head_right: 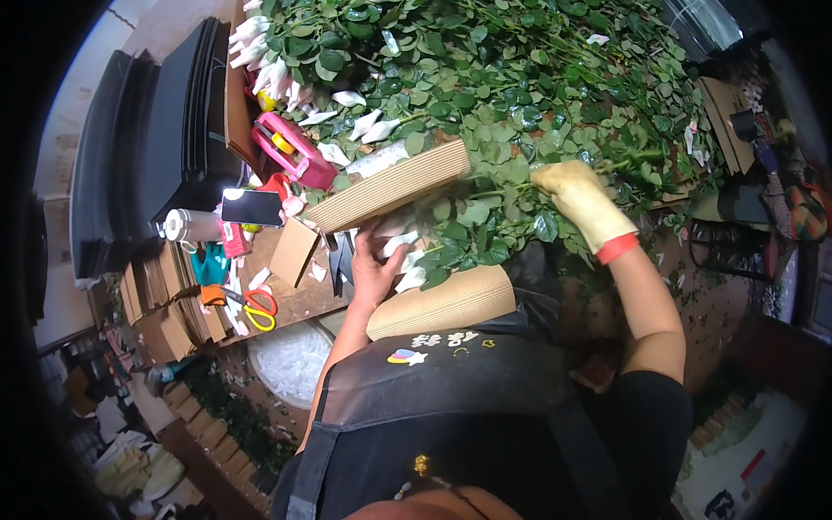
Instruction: The person folds corrugated cardboard to form protective sleeves and places small bunches of pink roses inside, layering them with green leaves before securing the packages.
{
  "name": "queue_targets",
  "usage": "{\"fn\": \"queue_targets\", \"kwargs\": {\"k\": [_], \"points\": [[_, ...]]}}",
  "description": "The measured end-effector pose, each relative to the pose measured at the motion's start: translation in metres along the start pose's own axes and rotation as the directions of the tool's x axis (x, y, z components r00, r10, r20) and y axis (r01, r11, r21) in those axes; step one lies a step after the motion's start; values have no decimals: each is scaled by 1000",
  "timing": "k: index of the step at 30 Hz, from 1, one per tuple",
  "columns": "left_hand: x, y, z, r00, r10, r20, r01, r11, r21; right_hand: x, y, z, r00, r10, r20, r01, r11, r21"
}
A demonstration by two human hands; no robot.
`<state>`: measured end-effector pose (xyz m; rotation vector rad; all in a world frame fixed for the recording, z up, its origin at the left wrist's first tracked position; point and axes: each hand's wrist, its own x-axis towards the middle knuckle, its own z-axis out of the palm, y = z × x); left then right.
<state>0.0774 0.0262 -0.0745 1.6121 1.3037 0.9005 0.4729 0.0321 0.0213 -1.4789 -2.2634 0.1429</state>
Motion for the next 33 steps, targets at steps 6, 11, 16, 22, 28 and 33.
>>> {"fn": "queue_targets", "kwargs": {"k": [6, 11, 16, 22, 28, 33], "points": [[1, -2, -9, 987, 162, 21, -162, 948, 274, 56, 0, -31, 656, 365, 660, -416, 905, -87], [-2, -6, -10, 993, 106, 55, -116, 967, 228, 131, 35, 34, 979, 205, 2, -196, 937, -290], [2, -6, -6, 994, 77, 82, -93, 974, 205, 161, 78, 54, 876, 426, 227, -364, 891, -270], [0, 3, -8, 997, 56, 54, -68, 965, 253, 125, 64, 13, 962, 219, 162, -191, 966, -172], [3, -1, -7, 996, -7, 89, -16, 968, 252, 123, 55, 44, 962, 246, -118, -268, 934, -237], [5, -5, -7, 995, 59, 81, -78, 961, 264, 145, 86, 62, 930, 363, 61, -302, 848, -435]]}}
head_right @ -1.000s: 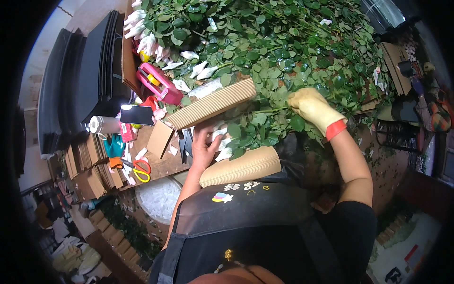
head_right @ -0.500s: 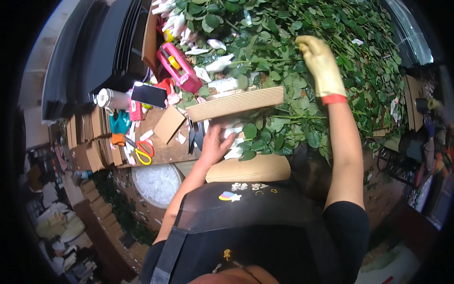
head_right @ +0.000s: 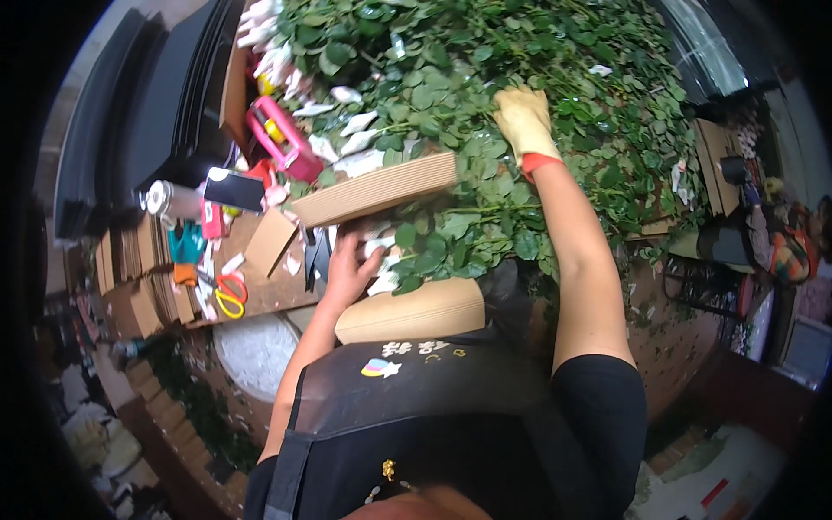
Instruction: The person folds corrugated cardboard to form protective sleeves and places small bunches of pink roses inside, layering them with green leaves before securing the packages.
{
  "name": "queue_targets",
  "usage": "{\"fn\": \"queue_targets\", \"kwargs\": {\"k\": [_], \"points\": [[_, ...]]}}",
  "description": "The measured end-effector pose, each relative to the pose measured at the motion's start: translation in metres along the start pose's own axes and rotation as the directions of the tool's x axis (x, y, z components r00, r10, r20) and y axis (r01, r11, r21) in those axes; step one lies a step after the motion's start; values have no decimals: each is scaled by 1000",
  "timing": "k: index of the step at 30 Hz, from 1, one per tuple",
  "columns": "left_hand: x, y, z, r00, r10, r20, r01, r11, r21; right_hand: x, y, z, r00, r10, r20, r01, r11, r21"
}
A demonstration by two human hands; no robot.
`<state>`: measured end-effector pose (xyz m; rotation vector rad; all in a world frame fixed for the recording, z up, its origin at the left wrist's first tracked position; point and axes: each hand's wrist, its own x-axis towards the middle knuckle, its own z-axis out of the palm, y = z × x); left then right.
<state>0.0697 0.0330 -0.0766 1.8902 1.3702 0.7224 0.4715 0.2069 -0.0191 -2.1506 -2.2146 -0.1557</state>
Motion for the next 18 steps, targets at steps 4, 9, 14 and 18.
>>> {"fn": "queue_targets", "kwargs": {"k": [4, 9, 14, 18], "points": [[-3, 0, -3, 1000, -6, 7, 6, 1000, -10, 43, 4, -55, 861, -96, -499, 119, 993, 14], [-7, -1, 0, 999, -48, 17, 48, 999, -10, 47, 11, -93, 794, 172, 582, -52, 975, -217], [-5, -2, 1, 1000, 19, -10, -19, 1000, -9, -42, 25, -120, 942, -81, -325, 185, 935, 301], [-6, -4, 1, 998, -48, 29, 49, 998, -36, -118, 5, -173, 881, -65, -468, 270, 882, 386]]}}
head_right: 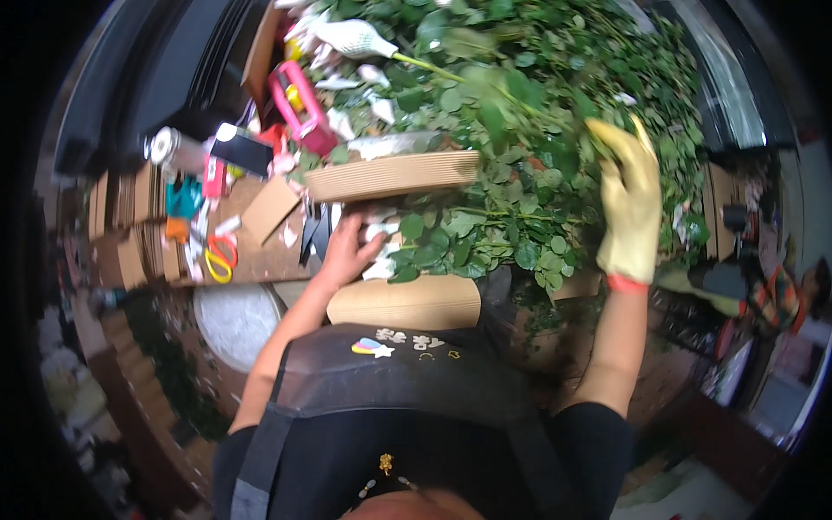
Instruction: The person folds corrugated cardboard to form protective sleeves and places small bunches of pink roses inside, layering them with green leaves before securing the packages.
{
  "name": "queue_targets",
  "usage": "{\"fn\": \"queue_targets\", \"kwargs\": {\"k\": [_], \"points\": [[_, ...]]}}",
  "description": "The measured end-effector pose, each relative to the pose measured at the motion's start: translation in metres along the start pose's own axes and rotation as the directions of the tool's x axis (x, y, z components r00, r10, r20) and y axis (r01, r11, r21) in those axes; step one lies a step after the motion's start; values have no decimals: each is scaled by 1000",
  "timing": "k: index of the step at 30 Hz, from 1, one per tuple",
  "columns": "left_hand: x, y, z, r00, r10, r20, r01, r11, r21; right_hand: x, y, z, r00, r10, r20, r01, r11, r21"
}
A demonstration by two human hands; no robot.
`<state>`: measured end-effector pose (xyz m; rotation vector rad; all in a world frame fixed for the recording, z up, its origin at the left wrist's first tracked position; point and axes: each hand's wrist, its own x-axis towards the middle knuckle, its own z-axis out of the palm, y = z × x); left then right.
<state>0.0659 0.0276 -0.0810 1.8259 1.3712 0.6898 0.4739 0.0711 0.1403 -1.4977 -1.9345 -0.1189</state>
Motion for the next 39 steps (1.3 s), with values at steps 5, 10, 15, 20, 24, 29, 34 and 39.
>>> {"fn": "queue_targets", "kwargs": {"k": [5, 10, 15, 20, 24, 29, 34, 39], "points": [[1, -8, 7, 999, 43, 11, -44, 993, 106, -57, -1, 15, 954, -143, 263, 92, 976, 195], [7, 5, 10, 988, 154, -31, -151, 986, 71, -90, 23, 72, 773, 107, 626, 133, 937, -324], [2, 15, 2, 988, 145, -43, -140, 984, 108, -24, -77, 27, 759, 8, 651, 207, 945, -252], [0, 5, 9, 976, 191, -105, -167, 964, 207, -7, -158, 105, 485, 122, 866, 39, 986, -161], [7, 16, -9, 975, 181, -130, -174, 983, 67, -33, -124, 184, 509, 58, 859, 209, 960, -189], [8, 14, -13, 922, 224, -315, -185, 971, 150, -40, -126, 196, 524, 73, 849, 198, 959, -204], [12, 27, -11, 897, 219, -383, -191, 975, 112, -57, -111, 207, 707, -96, 701, 213, 974, -82], [2, 37, -8, 885, 121, -449, -159, 986, -47, -52, -117, 205, 651, 30, 759, 184, 963, -196]]}}
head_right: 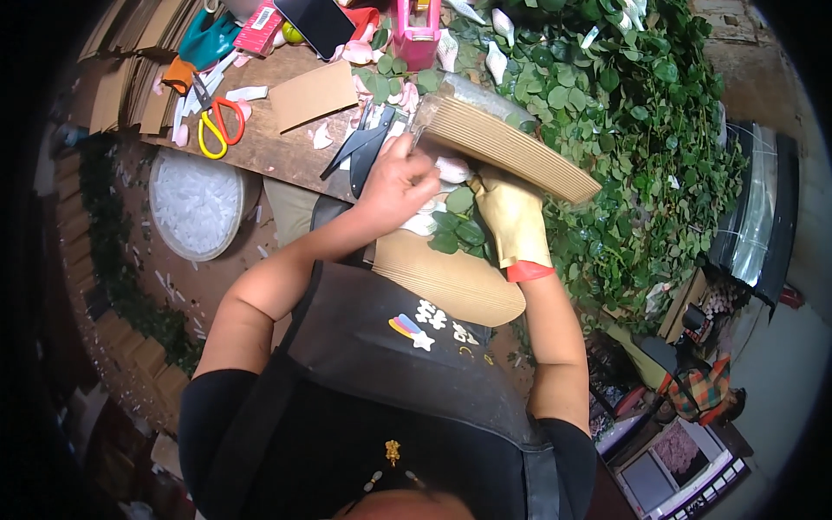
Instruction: The person folds corrugated cardboard to form protective sleeves and places small bunches of pink roses inside, layering them with green leaves before securing the packages.
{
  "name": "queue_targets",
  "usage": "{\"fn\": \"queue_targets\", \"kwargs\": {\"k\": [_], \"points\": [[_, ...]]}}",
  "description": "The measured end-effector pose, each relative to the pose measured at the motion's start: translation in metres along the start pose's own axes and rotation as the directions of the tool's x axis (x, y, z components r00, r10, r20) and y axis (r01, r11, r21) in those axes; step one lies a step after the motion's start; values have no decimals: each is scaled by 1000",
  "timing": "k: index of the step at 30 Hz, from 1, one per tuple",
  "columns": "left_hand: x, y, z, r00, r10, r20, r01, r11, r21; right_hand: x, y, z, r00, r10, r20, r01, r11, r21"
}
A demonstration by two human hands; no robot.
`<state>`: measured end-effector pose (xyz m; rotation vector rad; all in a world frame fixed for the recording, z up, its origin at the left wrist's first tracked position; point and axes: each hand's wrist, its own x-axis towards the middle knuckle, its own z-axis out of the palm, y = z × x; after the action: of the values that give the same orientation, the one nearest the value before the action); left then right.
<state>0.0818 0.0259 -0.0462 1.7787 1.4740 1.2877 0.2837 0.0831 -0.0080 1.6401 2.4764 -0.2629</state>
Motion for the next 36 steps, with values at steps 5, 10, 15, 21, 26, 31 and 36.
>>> {"fn": "queue_targets", "kwargs": {"k": [5, 10, 15, 21, 26, 31, 36], "points": [[-1, 1, -31, 943, -331, -31, 267, 809, -524, -3, 0, -2, 1000, 4, -7, -4, 1000, 4], [-1, -26, -63, 616, -657, 434, 770, 618, -158, -5, -4, -19, 997, -4, 78, -5, 993, 122], [19, -21, -27, 861, -422, 283, 405, 907, 118, -8, -11, -28, 990, 45, 130, -61, 991, 118], [26, -14, -14, 839, -405, 364, 418, 907, 47, -13, -9, -8, 996, 83, 45, -88, 988, 129], [24, -16, -7, 853, -458, 251, 416, 886, 202, -13, -13, -10, 996, 78, 50, -84, 990, 115], [15, -5, 0, 856, -483, 184, 493, 870, -14, -15, -7, 0, 999, 41, -33, -37, 993, 111], [-4, -22, 12, 806, -576, 132, 555, 660, -505, -13, -10, -4, 998, 59, 30, -61, 995, 84]]}}
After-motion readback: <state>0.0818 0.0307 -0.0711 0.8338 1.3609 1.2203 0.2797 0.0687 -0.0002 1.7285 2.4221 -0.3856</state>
